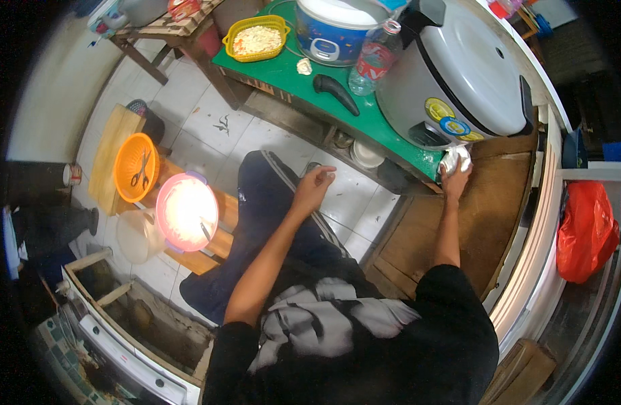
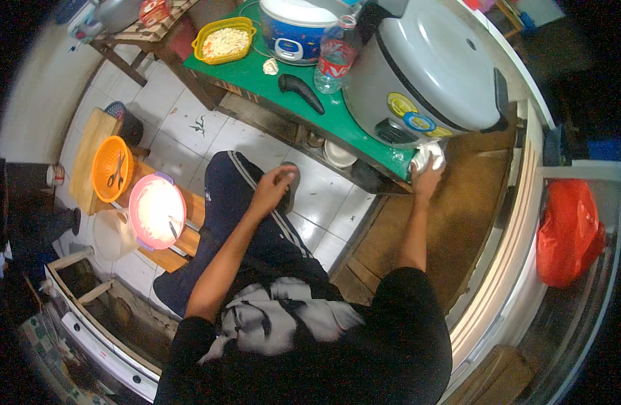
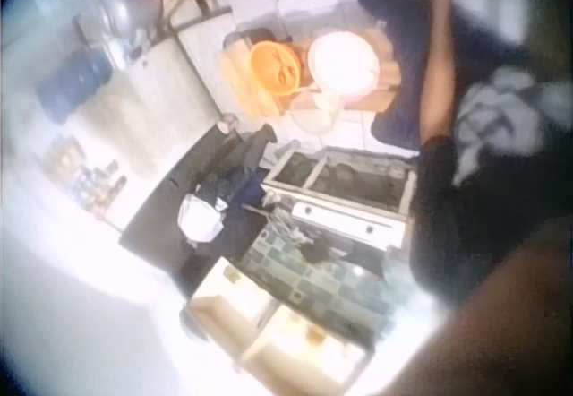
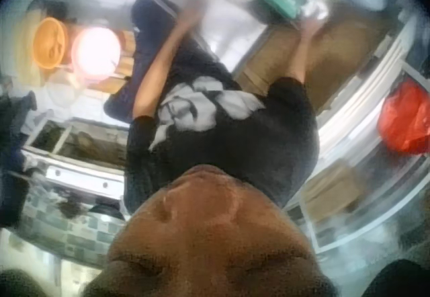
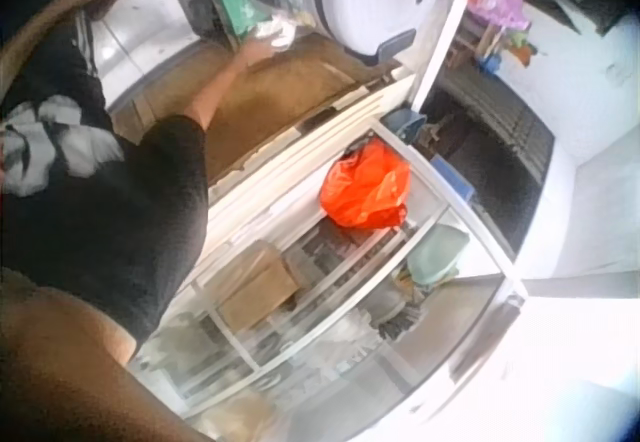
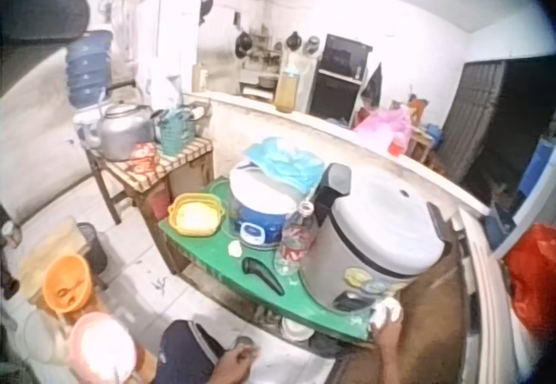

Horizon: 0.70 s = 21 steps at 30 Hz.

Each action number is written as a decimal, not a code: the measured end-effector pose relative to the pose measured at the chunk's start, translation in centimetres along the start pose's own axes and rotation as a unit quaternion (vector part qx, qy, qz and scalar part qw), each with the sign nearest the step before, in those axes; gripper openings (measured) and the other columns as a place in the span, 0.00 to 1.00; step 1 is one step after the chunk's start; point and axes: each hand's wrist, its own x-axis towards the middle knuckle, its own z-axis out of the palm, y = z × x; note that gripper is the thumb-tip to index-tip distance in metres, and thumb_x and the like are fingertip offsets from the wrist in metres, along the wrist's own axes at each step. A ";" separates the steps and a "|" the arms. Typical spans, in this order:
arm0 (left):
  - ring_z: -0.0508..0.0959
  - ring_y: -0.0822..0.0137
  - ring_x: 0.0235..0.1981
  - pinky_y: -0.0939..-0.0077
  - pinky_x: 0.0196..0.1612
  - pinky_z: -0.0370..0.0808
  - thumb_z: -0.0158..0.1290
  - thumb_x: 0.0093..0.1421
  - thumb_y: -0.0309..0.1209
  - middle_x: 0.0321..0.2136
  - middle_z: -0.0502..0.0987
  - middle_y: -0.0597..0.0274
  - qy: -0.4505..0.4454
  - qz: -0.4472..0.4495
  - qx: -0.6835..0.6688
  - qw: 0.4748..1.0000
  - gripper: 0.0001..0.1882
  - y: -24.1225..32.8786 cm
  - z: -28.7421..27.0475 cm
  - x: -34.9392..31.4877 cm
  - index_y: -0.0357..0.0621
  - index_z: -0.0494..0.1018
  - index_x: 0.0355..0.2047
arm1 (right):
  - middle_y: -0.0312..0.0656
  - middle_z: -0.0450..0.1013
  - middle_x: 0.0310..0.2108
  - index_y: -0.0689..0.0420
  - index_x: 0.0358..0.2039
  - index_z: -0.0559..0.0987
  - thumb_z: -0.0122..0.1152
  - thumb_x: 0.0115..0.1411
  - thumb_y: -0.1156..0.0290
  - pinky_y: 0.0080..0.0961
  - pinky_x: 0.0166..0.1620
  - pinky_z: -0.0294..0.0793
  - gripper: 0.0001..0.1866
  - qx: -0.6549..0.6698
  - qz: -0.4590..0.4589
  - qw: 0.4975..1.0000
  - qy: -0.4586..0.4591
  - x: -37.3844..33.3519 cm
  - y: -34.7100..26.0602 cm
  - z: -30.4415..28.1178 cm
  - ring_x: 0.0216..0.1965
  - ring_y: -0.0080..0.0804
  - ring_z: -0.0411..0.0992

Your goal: The person adds a spoonful of white powder from a container into a bowl, and then mixes the ingredients by hand with a spoon to form a dough.

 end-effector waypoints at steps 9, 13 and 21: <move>0.73 0.64 0.41 0.71 0.47 0.70 0.49 0.67 0.27 0.38 0.74 0.59 0.697 0.243 0.162 0.654 0.08 0.9 -15.0 -17.1 0.36 0.74 0.41 | 0.56 0.61 0.52 0.65 0.57 0.69 0.62 0.62 0.66 0.47 0.59 0.61 0.26 0.273 -0.119 0.947 0.123 -9.1 -22.6 -7.2 0.57 0.53 0.60; 0.71 0.64 0.43 0.68 0.50 0.68 0.47 0.68 0.28 0.41 0.70 0.57 0.821 0.148 0.070 0.546 0.13 -2.7 -18.1 -22.0 0.35 0.67 0.50 | 0.48 0.71 0.40 0.59 0.41 0.79 0.66 0.54 0.76 0.37 0.51 0.67 0.13 0.480 -0.355 0.800 -0.066 -15.3 -41.4 -12.4 0.46 0.47 0.69; 0.76 0.65 0.32 0.73 0.30 0.78 0.53 0.65 0.42 0.37 0.70 0.56 0.634 0.053 -0.291 0.714 0.26 -13.3 -19.9 -21.5 0.36 0.61 0.54 | 0.55 0.76 0.30 0.60 0.37 0.75 0.64 0.58 0.52 0.47 0.35 0.77 0.22 0.250 -0.519 0.723 -0.380 -27.8 -54.6 -12.6 0.33 0.53 0.78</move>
